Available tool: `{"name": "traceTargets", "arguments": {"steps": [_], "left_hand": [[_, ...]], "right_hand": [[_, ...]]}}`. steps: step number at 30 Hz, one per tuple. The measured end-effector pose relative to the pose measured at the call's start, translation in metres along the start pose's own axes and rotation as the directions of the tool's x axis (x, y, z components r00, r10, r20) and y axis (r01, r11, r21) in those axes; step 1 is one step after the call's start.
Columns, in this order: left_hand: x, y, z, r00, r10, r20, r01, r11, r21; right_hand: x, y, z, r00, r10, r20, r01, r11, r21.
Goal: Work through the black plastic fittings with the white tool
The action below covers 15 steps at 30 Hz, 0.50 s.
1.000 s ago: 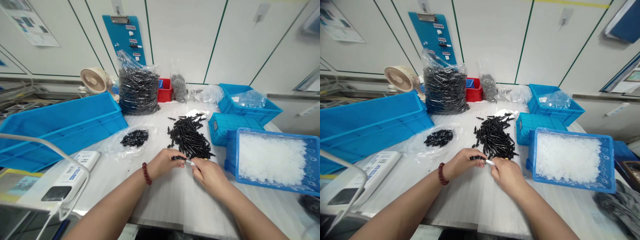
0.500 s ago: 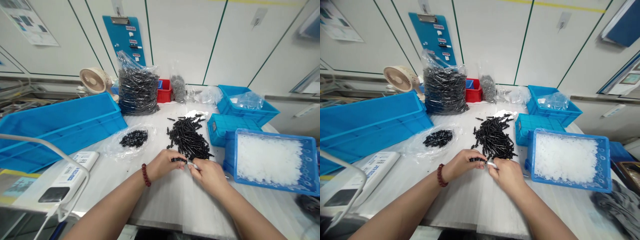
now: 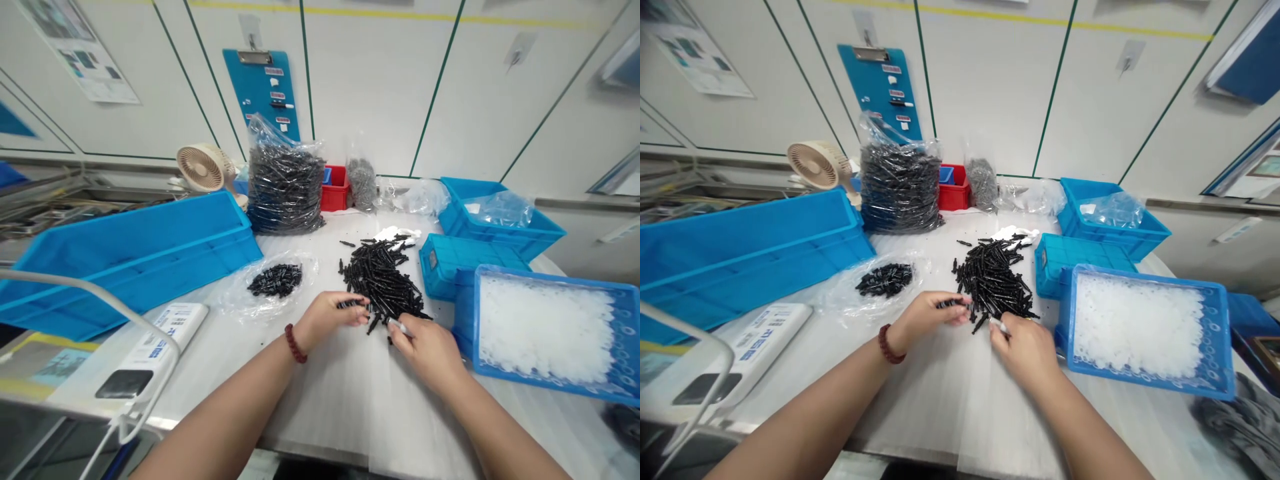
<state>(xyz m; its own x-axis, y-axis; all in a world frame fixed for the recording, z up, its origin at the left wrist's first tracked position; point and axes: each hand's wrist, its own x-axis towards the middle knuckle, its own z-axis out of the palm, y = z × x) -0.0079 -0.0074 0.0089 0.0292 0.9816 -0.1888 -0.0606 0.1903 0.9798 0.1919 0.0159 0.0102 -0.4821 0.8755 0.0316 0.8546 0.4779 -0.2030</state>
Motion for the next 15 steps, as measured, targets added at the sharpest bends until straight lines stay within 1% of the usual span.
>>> {"name": "traceTargets", "arguments": {"steps": [1, 2, 3, 4, 5, 6, 7, 8, 9, 10, 11, 12, 13, 14, 15], "left_hand": [[0.002, 0.001, -0.002, 0.998, -0.039, -0.048, 0.031, 0.988, -0.151], [0.003, 0.002, -0.005, 0.994, -0.057, -0.088, 0.03, 0.961, -0.276], [0.004, 0.003, -0.007, 0.991, -0.058, -0.122, 0.01, 0.932, -0.363], [0.006, 0.003, -0.009, 0.988, -0.05, -0.148, -0.015, 0.912, -0.41], [0.007, 0.003, -0.01, 0.984, -0.041, -0.173, -0.035, 0.908, -0.417], [0.008, 0.002, -0.012, 0.979, -0.031, -0.202, -0.048, 0.925, -0.377], [0.009, 0.001, -0.013, 0.971, -0.012, -0.237, -0.057, 0.958, -0.282], [0.009, 0.001, -0.014, 0.961, 0.032, -0.274, -0.069, 0.99, -0.126], [0.01, 0.0, -0.015, 0.946, 0.107, -0.306, -0.084, 0.993, 0.087], [0.01, -0.001, -0.016, 0.926, 0.202, -0.32, -0.092, 0.94, 0.327], [0.01, -0.002, -0.017, 0.905, 0.294, -0.307, -0.083, 0.83, 0.551], [0.01, -0.003, -0.018, 0.896, 0.35, -0.272, -0.049, 0.688, 0.724], [0.01, -0.004, -0.018, 0.902, 0.363, -0.236, -0.004, 0.552, 0.834], [0.01, -0.005, -0.018, 0.916, 0.338, -0.215, 0.043, 0.451, 0.892], [0.01, -0.007, -0.018, 0.934, 0.29, -0.208, 0.083, 0.389, 0.917]], "right_hand": [[0.001, 0.002, 0.001, 1.0, -0.013, -0.025, 0.014, 1.0, 0.017], [0.001, 0.003, 0.001, 0.998, -0.029, -0.048, 0.031, 0.999, 0.035], [0.002, 0.004, 0.002, 0.997, -0.044, -0.065, 0.047, 0.998, 0.052], [0.002, 0.004, 0.003, 0.996, -0.056, -0.071, 0.061, 0.996, 0.066], [0.003, 0.004, 0.004, 0.995, -0.066, -0.07, 0.071, 0.994, 0.079], [0.003, 0.003, 0.005, 0.995, -0.071, -0.065, 0.076, 0.993, 0.09], [0.003, 0.003, 0.006, 0.996, -0.073, -0.059, 0.079, 0.992, 0.1], [0.003, 0.003, 0.006, 0.996, -0.073, -0.053, 0.079, 0.991, 0.11], [0.003, 0.003, 0.007, 0.996, -0.071, -0.049, 0.076, 0.99, 0.12], [0.003, 0.004, 0.007, 0.997, -0.068, -0.048, 0.074, 0.989, 0.132], [0.003, 0.004, 0.007, 0.996, -0.068, -0.05, 0.074, 0.987, 0.145], [0.002, 0.004, 0.006, 0.996, -0.071, -0.051, 0.079, 0.984, 0.159], [0.002, 0.003, 0.006, 0.996, -0.079, -0.048, 0.086, 0.981, 0.173], [0.001, 0.003, 0.005, 0.995, -0.089, -0.041, 0.095, 0.978, 0.185], [0.001, 0.002, 0.004, 0.995, -0.098, -0.032, 0.103, 0.976, 0.194]]}}
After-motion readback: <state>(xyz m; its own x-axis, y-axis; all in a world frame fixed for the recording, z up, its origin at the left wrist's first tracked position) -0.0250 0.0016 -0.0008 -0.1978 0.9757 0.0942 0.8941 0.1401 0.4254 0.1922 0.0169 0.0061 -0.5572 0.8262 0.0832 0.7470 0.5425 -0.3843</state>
